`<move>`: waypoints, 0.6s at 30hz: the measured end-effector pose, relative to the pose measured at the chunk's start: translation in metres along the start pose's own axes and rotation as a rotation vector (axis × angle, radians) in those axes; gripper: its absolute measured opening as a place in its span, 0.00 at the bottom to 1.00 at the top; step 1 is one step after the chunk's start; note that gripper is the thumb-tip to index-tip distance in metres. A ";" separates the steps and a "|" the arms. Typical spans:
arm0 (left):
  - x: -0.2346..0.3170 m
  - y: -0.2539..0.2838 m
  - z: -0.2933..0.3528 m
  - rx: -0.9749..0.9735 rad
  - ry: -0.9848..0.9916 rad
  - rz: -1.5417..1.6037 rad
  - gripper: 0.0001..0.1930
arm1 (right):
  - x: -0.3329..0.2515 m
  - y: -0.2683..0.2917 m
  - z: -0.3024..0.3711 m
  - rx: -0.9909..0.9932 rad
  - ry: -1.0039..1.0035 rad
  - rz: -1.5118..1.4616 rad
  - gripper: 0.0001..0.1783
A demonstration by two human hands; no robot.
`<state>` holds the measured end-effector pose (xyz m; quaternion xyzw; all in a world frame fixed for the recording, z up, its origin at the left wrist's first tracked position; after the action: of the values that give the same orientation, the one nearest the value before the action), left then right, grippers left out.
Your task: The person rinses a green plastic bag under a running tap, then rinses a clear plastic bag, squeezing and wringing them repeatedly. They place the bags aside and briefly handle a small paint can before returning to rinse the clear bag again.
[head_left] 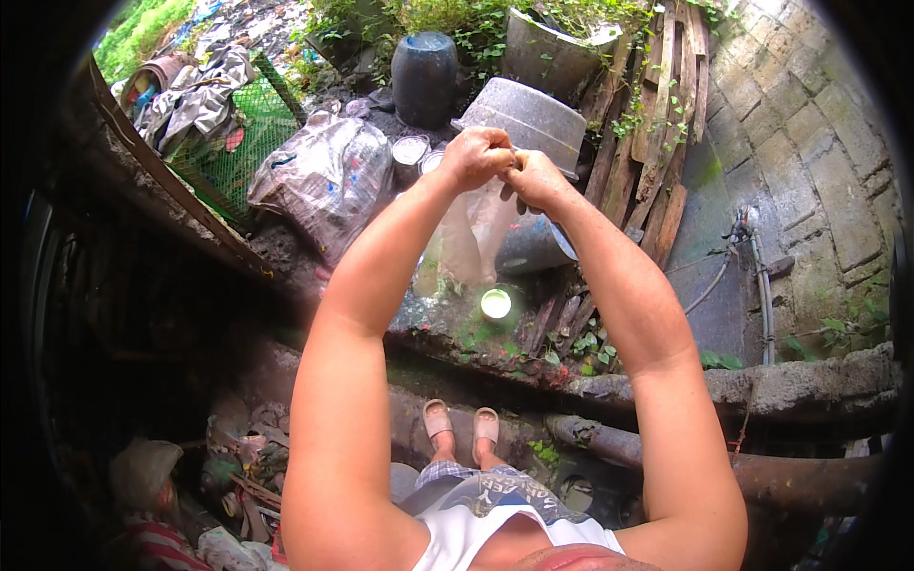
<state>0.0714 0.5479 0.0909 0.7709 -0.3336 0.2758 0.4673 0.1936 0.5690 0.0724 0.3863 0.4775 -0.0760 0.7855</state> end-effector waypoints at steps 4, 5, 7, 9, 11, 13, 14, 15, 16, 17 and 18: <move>-0.001 -0.003 0.035 -0.081 0.031 -0.546 0.18 | -0.013 0.028 0.006 0.046 0.048 0.107 0.15; -0.019 0.002 0.042 -0.095 0.147 -0.582 0.18 | -0.023 0.030 0.010 0.044 0.069 0.150 0.15; -0.068 0.003 0.061 -0.121 0.380 -0.647 0.18 | -0.032 0.032 0.014 0.027 0.077 0.180 0.15; -0.096 0.013 0.075 -0.059 0.505 -0.579 0.17 | -0.032 0.041 0.020 0.022 0.057 0.215 0.14; -0.124 0.021 0.089 -0.002 0.547 -0.540 0.17 | -0.028 0.056 0.025 0.020 0.027 0.246 0.14; -0.148 0.033 0.092 0.054 0.505 -0.540 0.16 | -0.019 0.062 0.024 -0.004 0.012 0.263 0.14; -0.142 0.040 0.089 0.046 0.498 -0.505 0.14 | -0.015 0.065 0.026 -0.006 -0.002 0.292 0.14; -0.149 0.044 0.085 0.091 0.463 -0.424 0.13 | -0.011 0.067 0.028 -0.007 -0.015 0.322 0.14; -0.159 0.049 0.081 0.136 0.428 -0.345 0.13 | 0.000 0.066 0.025 0.007 -0.026 0.342 0.14; -0.151 0.054 0.078 0.177 0.391 -0.264 0.12 | -0.002 0.066 0.032 0.022 -0.033 0.327 0.14; -0.148 0.054 0.075 0.215 0.401 -0.087 0.11 | -0.009 0.073 0.032 0.067 0.016 0.288 0.14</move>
<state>-0.0544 0.5001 -0.0201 0.7595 -0.1692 0.4371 0.4511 0.2461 0.5955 0.1268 0.4774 0.4204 0.0245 0.7712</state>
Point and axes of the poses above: each hand's wrist, its own z-axis away from the middle knuckle, its own y-axis out of the back of the hand, x = y × z, the point moved 10 cm from there along -z, towards the middle knuckle, and after that the axes turned 1 degree about y, right-handed, at the moved point
